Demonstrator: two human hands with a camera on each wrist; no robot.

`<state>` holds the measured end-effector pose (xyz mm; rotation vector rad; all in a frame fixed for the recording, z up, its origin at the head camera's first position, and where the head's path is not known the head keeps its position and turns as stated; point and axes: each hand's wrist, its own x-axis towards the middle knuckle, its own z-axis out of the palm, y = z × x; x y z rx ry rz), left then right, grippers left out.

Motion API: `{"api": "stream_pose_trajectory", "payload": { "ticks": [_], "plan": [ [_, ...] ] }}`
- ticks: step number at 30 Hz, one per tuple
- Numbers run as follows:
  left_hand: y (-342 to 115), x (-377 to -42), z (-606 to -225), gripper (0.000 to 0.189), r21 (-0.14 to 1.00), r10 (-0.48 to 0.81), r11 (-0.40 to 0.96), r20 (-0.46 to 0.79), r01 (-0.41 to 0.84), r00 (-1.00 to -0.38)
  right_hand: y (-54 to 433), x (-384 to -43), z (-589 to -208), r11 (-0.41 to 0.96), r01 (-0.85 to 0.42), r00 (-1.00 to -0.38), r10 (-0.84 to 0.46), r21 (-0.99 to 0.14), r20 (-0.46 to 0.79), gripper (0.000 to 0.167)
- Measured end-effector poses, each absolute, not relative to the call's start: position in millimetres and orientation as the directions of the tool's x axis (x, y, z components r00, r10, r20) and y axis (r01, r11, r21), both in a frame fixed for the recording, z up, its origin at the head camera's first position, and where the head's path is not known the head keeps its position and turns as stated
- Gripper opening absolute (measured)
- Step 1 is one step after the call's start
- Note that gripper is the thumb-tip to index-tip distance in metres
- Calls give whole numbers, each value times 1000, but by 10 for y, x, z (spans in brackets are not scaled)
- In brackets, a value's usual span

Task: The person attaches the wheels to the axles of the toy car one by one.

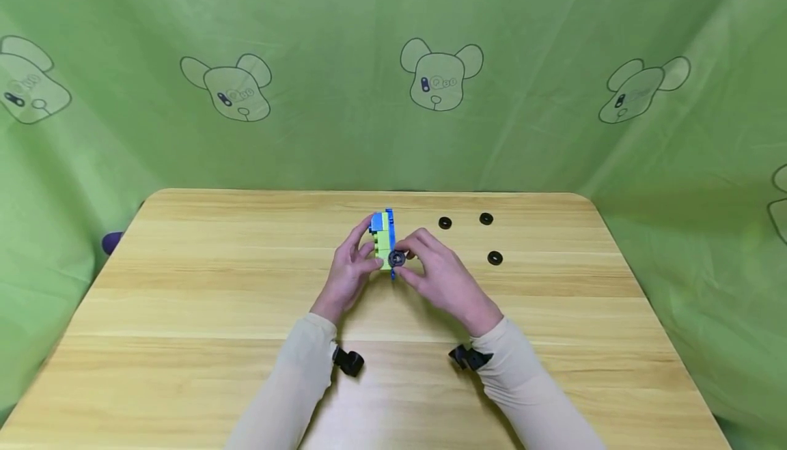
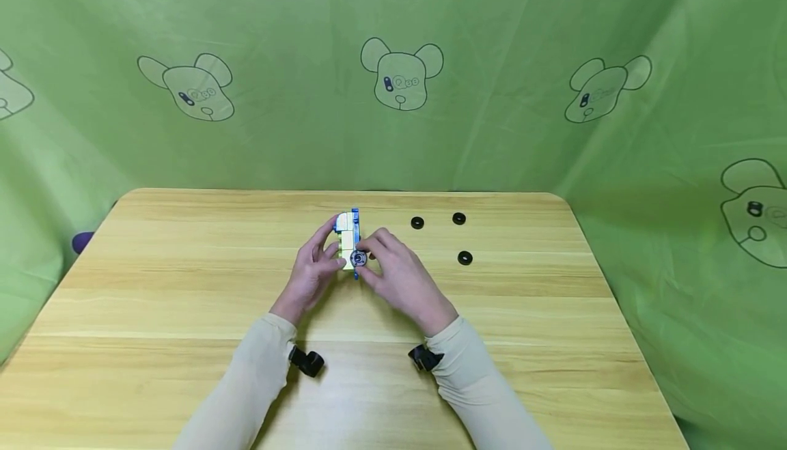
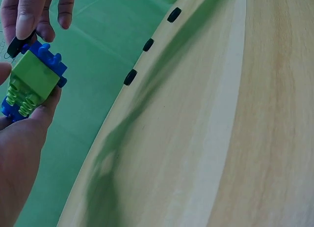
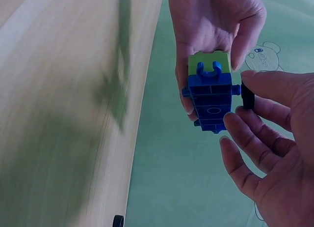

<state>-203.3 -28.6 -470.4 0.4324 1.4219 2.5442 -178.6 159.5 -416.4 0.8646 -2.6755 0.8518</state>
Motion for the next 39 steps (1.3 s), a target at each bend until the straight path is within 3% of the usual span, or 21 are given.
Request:
{"api": "stream_pose_trajectory", "payload": {
  "ticks": [19, 39],
  "plan": [
    [-269, -2049, -4722, 88, 864, 299, -502, 193, 18, -935, 1559, -1777, -4186, 669, -566, -824, -474, -482, 309, 38],
    [-298, -2067, -4707, 88, 854, 292, -521, 197, 17, -936, 1549, -1848, -4263, 476, -225, -947, -310, -850, 77, 20]
  ]
}}
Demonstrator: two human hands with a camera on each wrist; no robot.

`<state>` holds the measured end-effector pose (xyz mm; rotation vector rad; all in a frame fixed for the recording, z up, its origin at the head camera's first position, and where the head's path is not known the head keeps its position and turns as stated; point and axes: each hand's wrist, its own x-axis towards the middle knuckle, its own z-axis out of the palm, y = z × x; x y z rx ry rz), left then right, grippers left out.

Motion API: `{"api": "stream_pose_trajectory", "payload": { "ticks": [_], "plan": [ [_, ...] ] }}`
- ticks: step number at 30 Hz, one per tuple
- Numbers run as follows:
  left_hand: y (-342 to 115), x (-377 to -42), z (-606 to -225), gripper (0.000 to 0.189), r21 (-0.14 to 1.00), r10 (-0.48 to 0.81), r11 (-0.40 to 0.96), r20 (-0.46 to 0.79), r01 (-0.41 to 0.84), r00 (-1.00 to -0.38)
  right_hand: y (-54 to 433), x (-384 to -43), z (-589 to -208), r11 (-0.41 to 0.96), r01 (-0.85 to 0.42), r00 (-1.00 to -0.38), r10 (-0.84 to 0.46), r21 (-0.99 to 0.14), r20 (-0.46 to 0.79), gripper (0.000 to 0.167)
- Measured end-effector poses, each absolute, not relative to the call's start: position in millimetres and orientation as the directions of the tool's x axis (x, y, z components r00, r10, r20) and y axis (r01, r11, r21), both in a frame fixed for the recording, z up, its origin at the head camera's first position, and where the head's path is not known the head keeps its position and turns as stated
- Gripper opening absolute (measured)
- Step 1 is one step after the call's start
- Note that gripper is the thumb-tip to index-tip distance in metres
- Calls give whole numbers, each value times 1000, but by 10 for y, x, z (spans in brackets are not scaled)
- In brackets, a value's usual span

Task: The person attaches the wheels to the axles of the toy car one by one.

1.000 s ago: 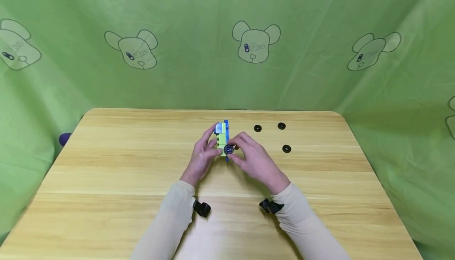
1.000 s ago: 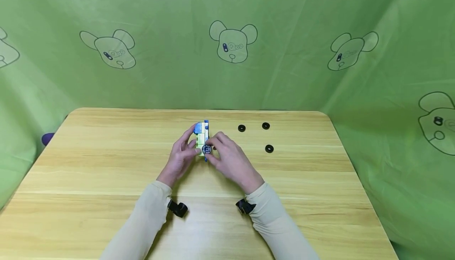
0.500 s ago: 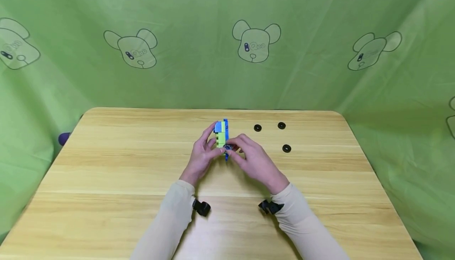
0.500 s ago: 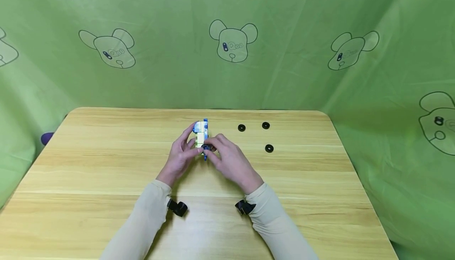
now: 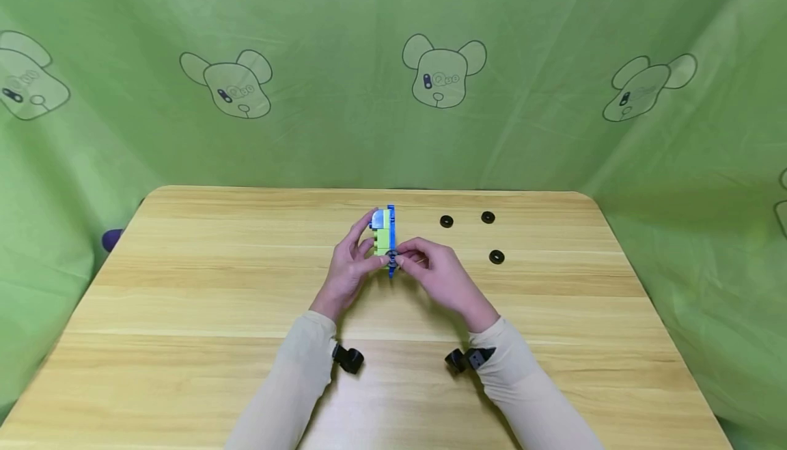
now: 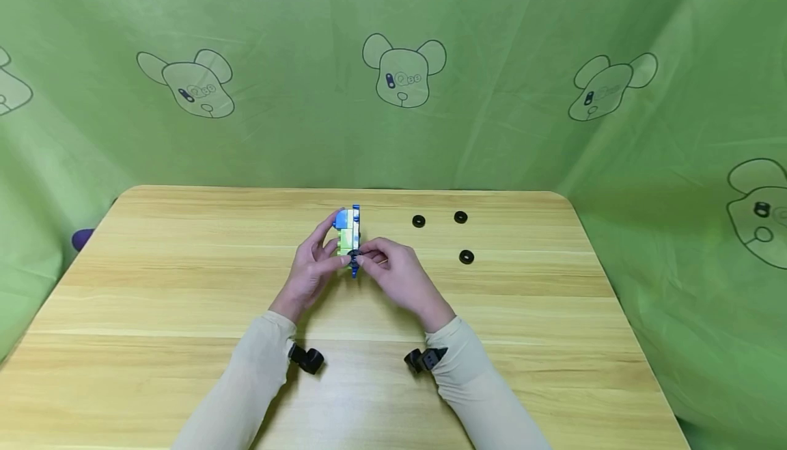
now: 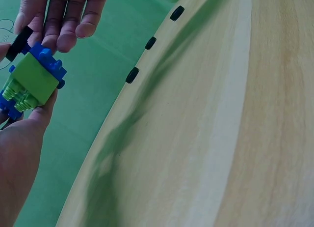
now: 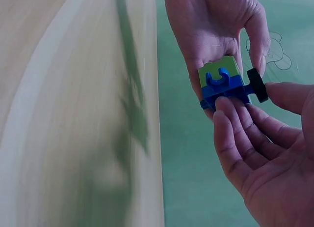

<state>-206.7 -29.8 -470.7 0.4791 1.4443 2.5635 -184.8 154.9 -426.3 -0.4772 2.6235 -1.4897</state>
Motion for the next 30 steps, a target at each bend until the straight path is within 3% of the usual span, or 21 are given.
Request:
{"api": "stream_pose_trajectory", "payload": {
  "ticks": [11, 30],
  "plan": [
    [-287, -2062, -4688, 89, 864, 289, -502, 199, 29, -937, 1568, -1884, -4291, 233, -53, -941, -336, -971, -30, 25],
    [-275, -2070, -4712, 90, 881, 286, -471, 207, 51, -936, 1571, -1891, -4313, 191, -8, -936, -347, -982, -59, 23]
  ]
}}
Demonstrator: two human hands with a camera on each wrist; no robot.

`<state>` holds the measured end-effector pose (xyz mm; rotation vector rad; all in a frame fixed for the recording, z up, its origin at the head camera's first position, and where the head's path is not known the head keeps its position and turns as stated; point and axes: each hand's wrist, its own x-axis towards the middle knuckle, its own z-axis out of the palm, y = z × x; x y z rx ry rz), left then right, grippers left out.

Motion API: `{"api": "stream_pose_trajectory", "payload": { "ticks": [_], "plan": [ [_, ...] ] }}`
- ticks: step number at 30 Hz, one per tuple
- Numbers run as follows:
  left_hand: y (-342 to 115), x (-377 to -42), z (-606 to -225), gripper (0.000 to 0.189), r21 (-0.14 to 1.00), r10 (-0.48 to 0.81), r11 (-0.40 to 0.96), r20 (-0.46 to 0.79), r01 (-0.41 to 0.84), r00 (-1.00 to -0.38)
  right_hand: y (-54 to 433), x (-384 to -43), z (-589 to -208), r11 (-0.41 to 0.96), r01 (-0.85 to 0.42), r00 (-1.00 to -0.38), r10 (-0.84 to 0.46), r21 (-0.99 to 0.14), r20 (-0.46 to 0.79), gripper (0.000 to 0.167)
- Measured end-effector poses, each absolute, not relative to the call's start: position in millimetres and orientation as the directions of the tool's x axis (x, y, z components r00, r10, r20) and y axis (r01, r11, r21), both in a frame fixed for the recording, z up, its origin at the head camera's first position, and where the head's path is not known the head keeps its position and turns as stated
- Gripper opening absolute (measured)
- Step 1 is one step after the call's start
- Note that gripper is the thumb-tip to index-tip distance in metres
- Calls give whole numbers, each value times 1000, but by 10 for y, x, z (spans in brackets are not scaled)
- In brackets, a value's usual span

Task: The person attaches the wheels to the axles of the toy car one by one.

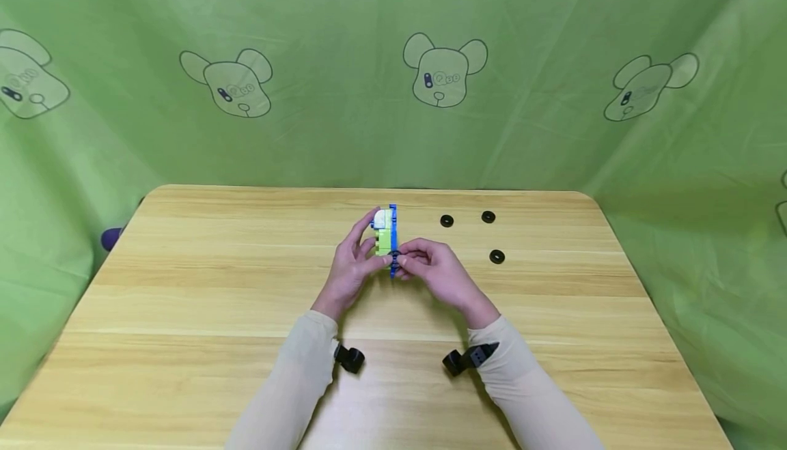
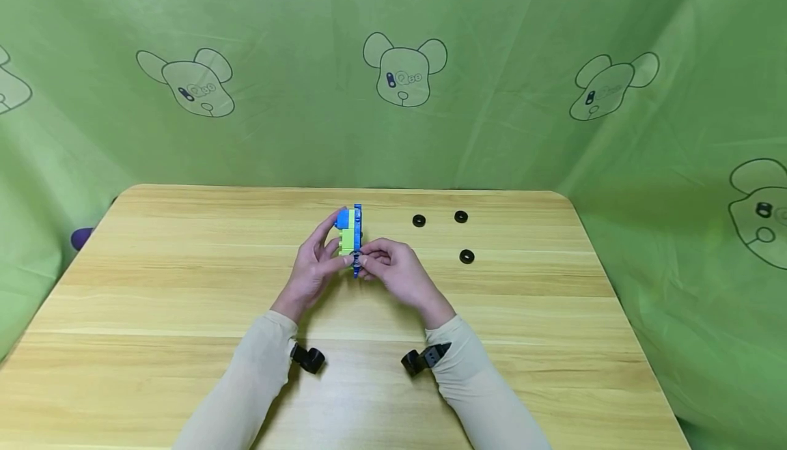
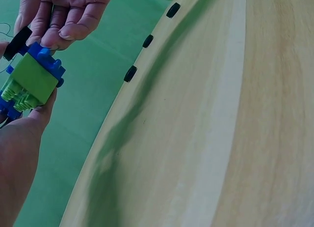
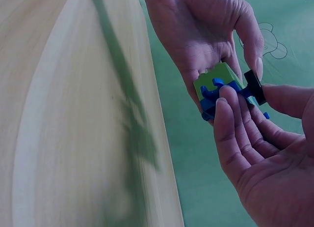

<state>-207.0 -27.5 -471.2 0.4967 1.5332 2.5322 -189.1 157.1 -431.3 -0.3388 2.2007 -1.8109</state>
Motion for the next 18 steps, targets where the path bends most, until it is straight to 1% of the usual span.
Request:
{"api": "stream_pose_trajectory", "payload": {
  "ticks": [8, 18],
  "plan": [
    [-278, -2070, -4716, 89, 871, 317, -489, 219, 39, -923, 1592, -1889, -4308, 210, -21, -931, -361, -978, -57, 23],
    [-281, -2077, -4701, 90, 884, 331, -466, 212, 36, -919, 1591, -1894, -4283, 200, -18, -929, -366, -980, -58, 19]
  ]
}}
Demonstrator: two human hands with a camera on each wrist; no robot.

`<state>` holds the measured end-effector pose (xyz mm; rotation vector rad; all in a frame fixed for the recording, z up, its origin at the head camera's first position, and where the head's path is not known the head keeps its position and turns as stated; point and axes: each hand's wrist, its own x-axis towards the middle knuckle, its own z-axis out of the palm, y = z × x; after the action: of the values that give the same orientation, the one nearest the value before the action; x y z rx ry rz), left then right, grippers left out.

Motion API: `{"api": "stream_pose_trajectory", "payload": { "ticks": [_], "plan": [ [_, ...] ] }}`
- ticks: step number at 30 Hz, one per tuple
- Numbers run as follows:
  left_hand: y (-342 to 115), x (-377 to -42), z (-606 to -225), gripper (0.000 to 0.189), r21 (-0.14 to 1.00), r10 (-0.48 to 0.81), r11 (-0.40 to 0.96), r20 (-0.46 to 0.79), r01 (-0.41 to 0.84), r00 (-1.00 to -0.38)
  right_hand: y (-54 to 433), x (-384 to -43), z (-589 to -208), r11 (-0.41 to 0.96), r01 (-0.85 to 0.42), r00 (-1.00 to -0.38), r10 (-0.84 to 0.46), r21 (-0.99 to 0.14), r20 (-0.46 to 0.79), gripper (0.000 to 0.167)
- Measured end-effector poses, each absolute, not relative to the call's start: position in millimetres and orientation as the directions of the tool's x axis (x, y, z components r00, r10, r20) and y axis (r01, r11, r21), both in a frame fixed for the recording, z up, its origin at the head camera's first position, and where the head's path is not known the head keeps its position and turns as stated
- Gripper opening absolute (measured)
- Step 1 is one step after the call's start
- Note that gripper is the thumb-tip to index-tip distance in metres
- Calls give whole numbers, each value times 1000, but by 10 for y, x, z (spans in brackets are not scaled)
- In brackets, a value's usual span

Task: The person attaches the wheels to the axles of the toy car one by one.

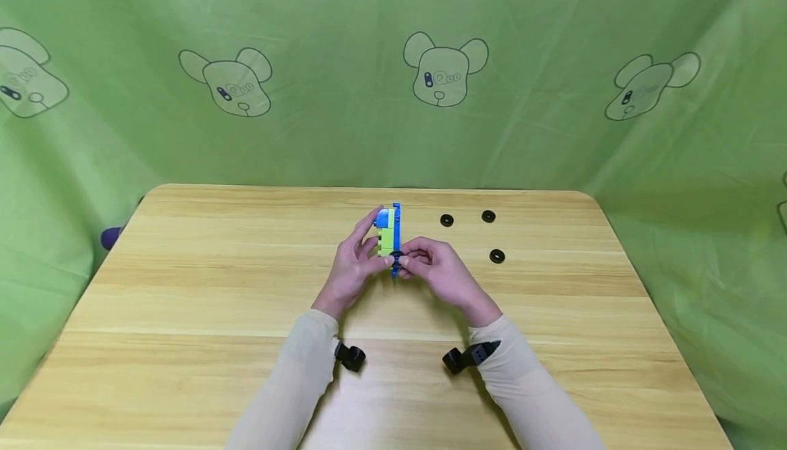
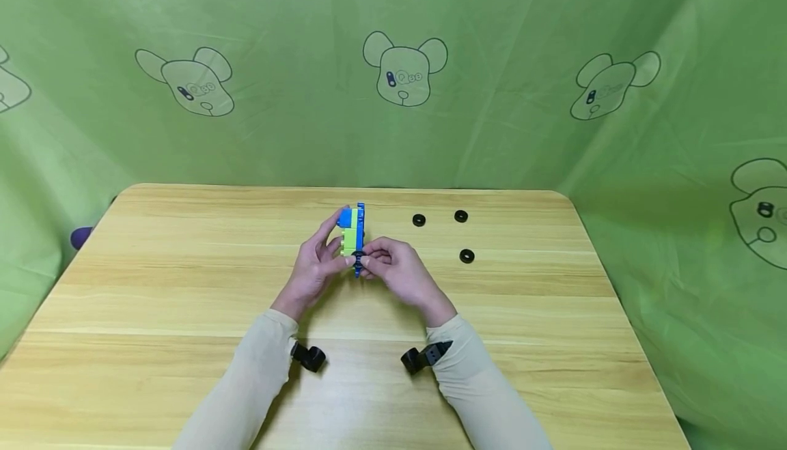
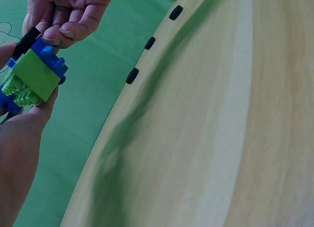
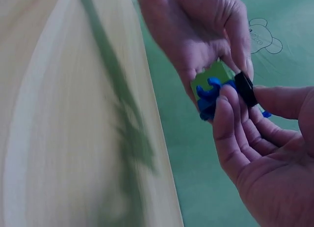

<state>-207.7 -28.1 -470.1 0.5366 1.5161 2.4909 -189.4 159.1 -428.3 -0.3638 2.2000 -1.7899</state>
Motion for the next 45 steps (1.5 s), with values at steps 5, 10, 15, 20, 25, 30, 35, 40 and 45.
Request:
{"api": "stream_pose_trajectory", "payload": {
  "ticks": [5, 10, 15, 20, 25, 30, 35, 40, 45],
  "plan": [
    [-291, -2075, -4693, 85, 878, 323, -477, 211, 34, -923, 1566, -1909, -4292, 192, -5, -922, -381, -981, -69, 18],
    [-301, -2086, -4674, 68, 892, 285, -448, 212, 65, -935, 1555, -1907, -4282, 202, -7, -917, -393, -979, -74, 19],
    [-325, -2113, -4660, 60, 918, 243, -386, 199, 94, -949, 1562, -1895, -4282, 237, -19, -919, -388, -971, -76, 18],
    [-335, -2137, -4654, 58, 927, 219, -356, 208, 121, -953, 1570, -1880, -4274, 258, -35, -911, -405, -965, -75, 18],
    [-346, -2150, -4649, 56, 933, 211, -331, 220, 142, -952, 1589, -1873, -4284, 265, -47, -901, -428, -963, -74, 19],
    [-353, -2155, -4641, 52, 937, 196, -321, 207, 136, -959, 1600, -1876, -4292, 253, -45, -890, -450, -966, -77, 18],
    [-347, -2159, -4642, 48, 946, 185, -300, 183, 122, -966, 1608, -1880, -4298, 246, -30, -885, -457, -969, -89, 18],
    [-356, -2152, -4639, 46, 950, 179, -297, 149, 91, -972, 1633, -1880, -4305, 267, -39, -883, -461, -963, -92, 22],
    [-374, -2155, -4632, 44, 953, 166, -300, 99, 46, -981, 1708, -1896, -4276, 335, -90, -904, -422, -938, -64, 25]
  ]
}}
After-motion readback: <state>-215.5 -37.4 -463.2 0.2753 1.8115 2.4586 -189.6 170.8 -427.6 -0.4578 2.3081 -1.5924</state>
